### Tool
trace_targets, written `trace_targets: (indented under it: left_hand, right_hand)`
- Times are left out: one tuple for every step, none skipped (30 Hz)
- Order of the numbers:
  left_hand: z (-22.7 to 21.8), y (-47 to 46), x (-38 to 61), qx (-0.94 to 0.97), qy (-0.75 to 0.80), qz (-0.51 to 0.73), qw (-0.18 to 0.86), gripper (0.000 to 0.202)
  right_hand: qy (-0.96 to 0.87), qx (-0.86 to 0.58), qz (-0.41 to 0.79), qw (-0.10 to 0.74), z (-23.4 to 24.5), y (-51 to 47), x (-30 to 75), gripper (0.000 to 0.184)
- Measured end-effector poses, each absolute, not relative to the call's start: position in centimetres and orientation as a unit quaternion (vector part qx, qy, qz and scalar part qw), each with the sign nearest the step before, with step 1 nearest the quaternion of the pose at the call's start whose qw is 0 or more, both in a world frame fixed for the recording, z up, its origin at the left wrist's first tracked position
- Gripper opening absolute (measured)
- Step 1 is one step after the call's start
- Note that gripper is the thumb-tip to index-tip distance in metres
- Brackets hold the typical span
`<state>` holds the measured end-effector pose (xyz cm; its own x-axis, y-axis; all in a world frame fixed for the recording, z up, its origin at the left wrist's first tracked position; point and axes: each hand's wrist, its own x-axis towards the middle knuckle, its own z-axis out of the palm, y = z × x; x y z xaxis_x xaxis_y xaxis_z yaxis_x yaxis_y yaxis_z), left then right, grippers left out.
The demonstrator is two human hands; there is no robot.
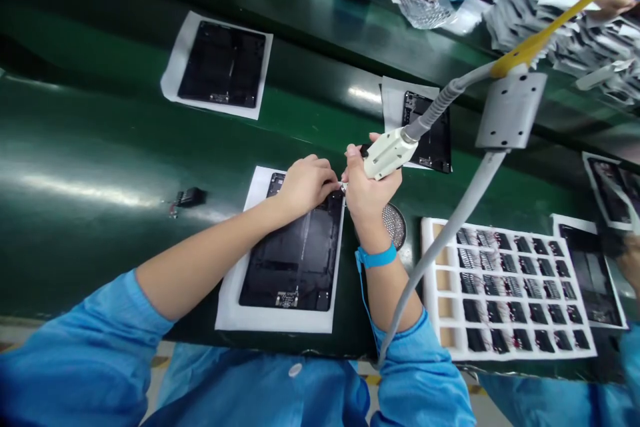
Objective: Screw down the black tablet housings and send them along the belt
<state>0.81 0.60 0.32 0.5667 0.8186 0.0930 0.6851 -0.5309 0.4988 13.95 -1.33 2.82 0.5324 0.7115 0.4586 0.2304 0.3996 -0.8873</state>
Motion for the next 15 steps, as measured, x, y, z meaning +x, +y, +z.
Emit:
trace_targets:
  left_hand:
    - [0.4, 0.6, 0.8, 0.86, 0.437, 0.159, 0.207, 0.023]
    - [0.4, 0.6, 0.8, 0.861, 0.437, 0.159, 0.206, 0.023]
    - [0.5, 0.5, 0.7, 0.861, 0.437, 0.159, 0.206, 0.023]
    - [0.6, 0.5, 0.7, 0.861, 0.436, 0.159, 0.206, 0.022]
    - [0.6, 0.5, 0.6, 0.861, 0.435, 0.16, 0.208, 0.022]
    - [0.7, 0.5, 0.6, 0.861, 0.435, 0.16, 0.211, 0.021]
    - [0.7, 0.5, 0.6, 0.859, 0.436, 0.161, 0.214, 0.021]
    - [0.7, 0.5, 0.6, 0.857, 0.438, 0.163, 0.216, 0.02]
    - [0.7, 0.6, 0.6, 0.854, 0.441, 0.168, 0.218, 0.02]
    - [0.6, 0.6, 0.6, 0.851, 0.444, 0.173, 0.219, 0.019]
    - [0.6, 0.7, 0.7, 0.849, 0.446, 0.179, 0.221, 0.019]
    - [0.5, 0.7, 0.7, 0.847, 0.447, 0.183, 0.225, 0.02]
    - [0.4, 0.8, 0.8, 0.845, 0.446, 0.187, 0.229, 0.02]
    - [0.3, 0.8, 0.8, 0.844, 0.444, 0.189, 0.233, 0.02]
    - [0.2, 0.8, 0.8, 0.845, 0.44, 0.19, 0.237, 0.021]
  right_hand:
    - [-0.453, -0.517, 0.17, 0.706, 2.6, -1.3, 13.9, 0.039]
    - [-0.452, -0.514, 0.171, 0.709, 2.5, -1.2, 13.8, 0.039]
    - [-0.449, -0.509, 0.174, 0.713, 2.3, -1.2, 13.6, 0.039]
    - [-0.446, -0.503, 0.179, 0.718, 2.1, -1.1, 13.5, 0.039]
    - [-0.443, -0.499, 0.184, 0.722, 2.1, -1.0, 13.4, 0.039]
    - [-0.443, -0.496, 0.19, 0.722, 2.1, -1.0, 13.4, 0.039]
    - [-0.444, -0.497, 0.194, 0.719, 2.3, -1.1, 13.5, 0.039]
    - [-0.448, -0.5, 0.196, 0.715, 2.6, -1.3, 13.7, 0.038]
    - [-0.453, -0.504, 0.194, 0.71, 3.0, -1.6, 14.0, 0.038]
    - [-0.456, -0.507, 0.186, 0.707, 3.5, -2.2, 14.5, 0.039]
    - [-0.458, -0.509, 0.17, 0.709, 4.0, -2.9, 15.1, 0.04]
    - [-0.457, -0.508, 0.151, 0.715, 4.4, -3.7, 15.7, 0.04]
    - [-0.454, -0.504, 0.129, 0.724, 4.7, -4.6, 16.4, 0.041]
    - [-0.45, -0.498, 0.112, 0.732, 4.9, -5.5, 17.1, 0.04]
    - [-0.447, -0.494, 0.099, 0.739, 4.9, -6.2, 17.7, 0.039]
